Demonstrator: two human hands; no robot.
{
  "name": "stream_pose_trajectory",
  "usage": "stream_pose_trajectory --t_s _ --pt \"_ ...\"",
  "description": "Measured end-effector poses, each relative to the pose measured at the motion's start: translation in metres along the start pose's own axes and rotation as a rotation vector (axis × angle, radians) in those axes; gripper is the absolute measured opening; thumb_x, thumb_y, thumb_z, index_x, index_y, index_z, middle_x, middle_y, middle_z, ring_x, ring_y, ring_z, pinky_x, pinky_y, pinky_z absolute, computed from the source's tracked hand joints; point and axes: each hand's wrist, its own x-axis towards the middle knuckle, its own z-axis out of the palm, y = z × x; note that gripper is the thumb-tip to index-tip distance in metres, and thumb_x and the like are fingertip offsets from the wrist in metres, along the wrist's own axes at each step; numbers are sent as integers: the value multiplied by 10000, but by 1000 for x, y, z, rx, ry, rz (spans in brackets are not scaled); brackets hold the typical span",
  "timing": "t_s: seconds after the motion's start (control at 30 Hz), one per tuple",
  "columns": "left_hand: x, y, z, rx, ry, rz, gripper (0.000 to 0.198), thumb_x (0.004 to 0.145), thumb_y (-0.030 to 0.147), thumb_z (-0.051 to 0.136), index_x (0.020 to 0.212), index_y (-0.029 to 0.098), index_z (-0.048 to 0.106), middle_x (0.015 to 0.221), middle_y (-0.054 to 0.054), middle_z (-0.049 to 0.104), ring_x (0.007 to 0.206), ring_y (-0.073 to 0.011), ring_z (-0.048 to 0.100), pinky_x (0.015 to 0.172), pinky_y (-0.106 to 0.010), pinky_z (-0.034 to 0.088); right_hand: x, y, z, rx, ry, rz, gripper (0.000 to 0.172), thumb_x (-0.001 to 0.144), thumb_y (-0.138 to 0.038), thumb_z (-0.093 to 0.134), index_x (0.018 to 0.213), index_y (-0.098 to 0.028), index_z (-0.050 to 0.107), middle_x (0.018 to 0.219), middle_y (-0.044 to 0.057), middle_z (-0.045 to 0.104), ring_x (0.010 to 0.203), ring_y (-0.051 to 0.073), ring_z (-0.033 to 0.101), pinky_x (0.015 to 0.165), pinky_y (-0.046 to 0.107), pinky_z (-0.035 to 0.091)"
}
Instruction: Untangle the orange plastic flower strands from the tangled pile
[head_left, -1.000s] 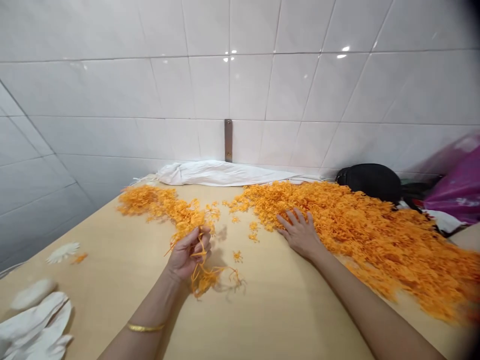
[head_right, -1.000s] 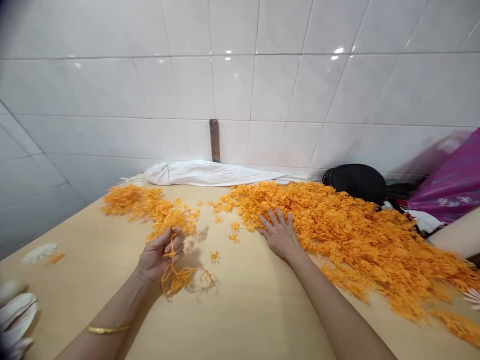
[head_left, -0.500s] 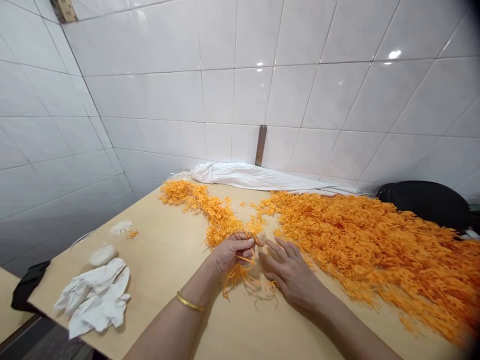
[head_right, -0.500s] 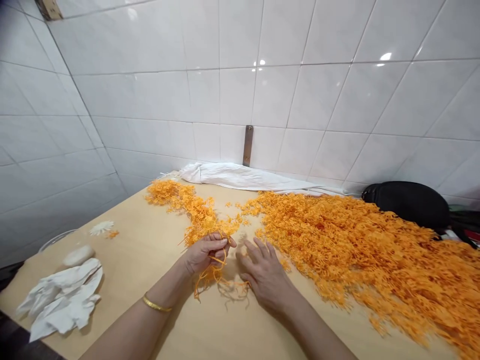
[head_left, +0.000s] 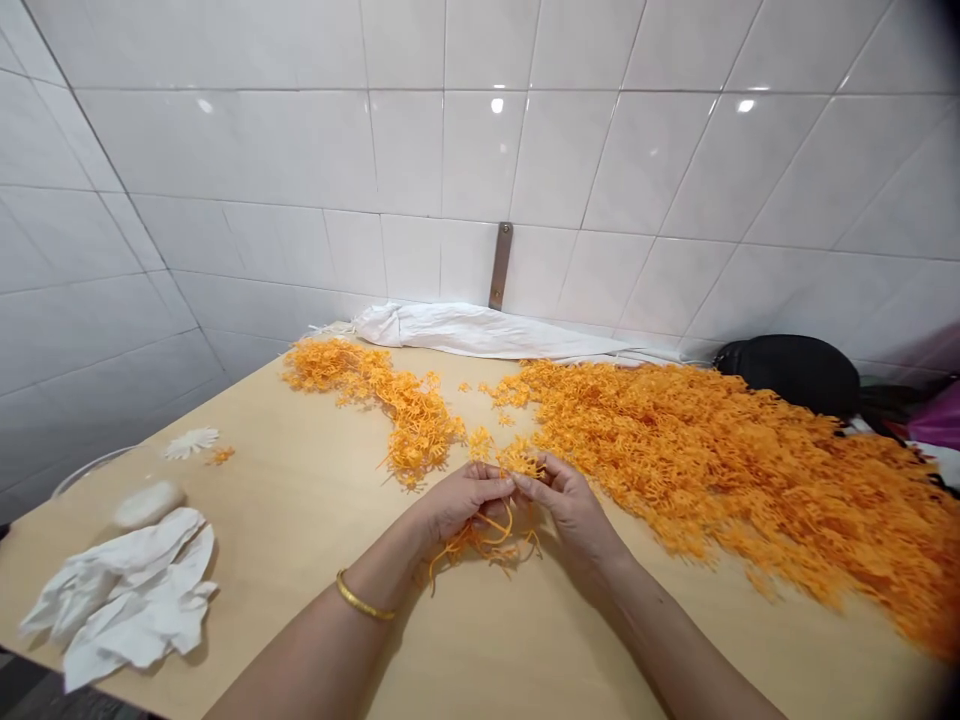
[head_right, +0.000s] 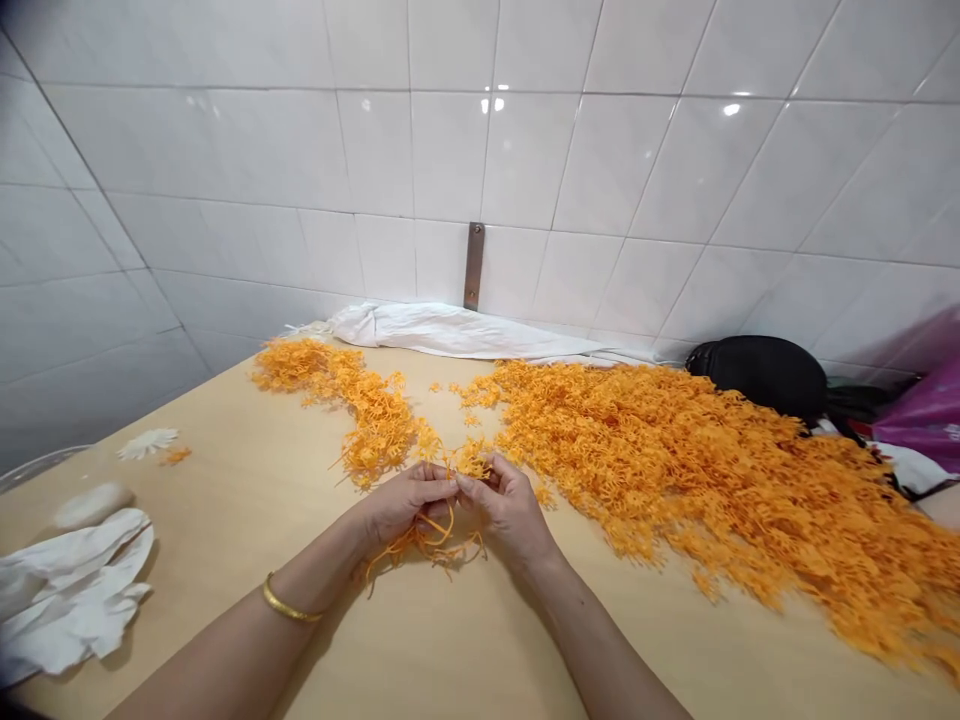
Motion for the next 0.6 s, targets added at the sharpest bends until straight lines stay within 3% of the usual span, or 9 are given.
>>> stream_pose_trajectory --t_s 0.1,0.2,0.3,0.43,0.6 --pt "3 -2 2 -8 37 11 339 712 435 530 665 101 564 390 79 260 348 -24 145 372 -196 77 0 4 0 130 45 -18 222 623 -290 688 689 -187 502 597 -44 552 561 90 493 573 223 377" --pt "7 -4 4 -42 118 -2 355 706 462 510 651 113 548 382 61 328 327 -30 193 361 -192 117 1 7 -7 179 45 -2 185 658 -286 660 645 -177 511 617 -31 567 589 89 503 596 220 377" --pt "11 -6 6 -75 227 16 323 708 446 501 643 130 523 372 55 355 316 -34 213 359 -189 146 2 10 -10 223 29 36 165 665 -287 654 661 -177 530 646 -21 578 615 96 517 620 227 379" --pt "11 -6 9 -127 371 48 188 658 271 553 597 176 402 357 72 357 297 -25 186 349 -182 103 2 14 -8 220 66 69 187 638 -296 672 651 -179 526 615 -27 548 614 106 518 611 231 378" --pt "10 -4 10 -125 379 24 175 620 190 546 583 187 375 352 77 340 299 -31 188 336 -185 94 3 14 -7 170 10 87 232 677 -343 627 838 -187 565 742 1 558 651 112 508 599 232 376"
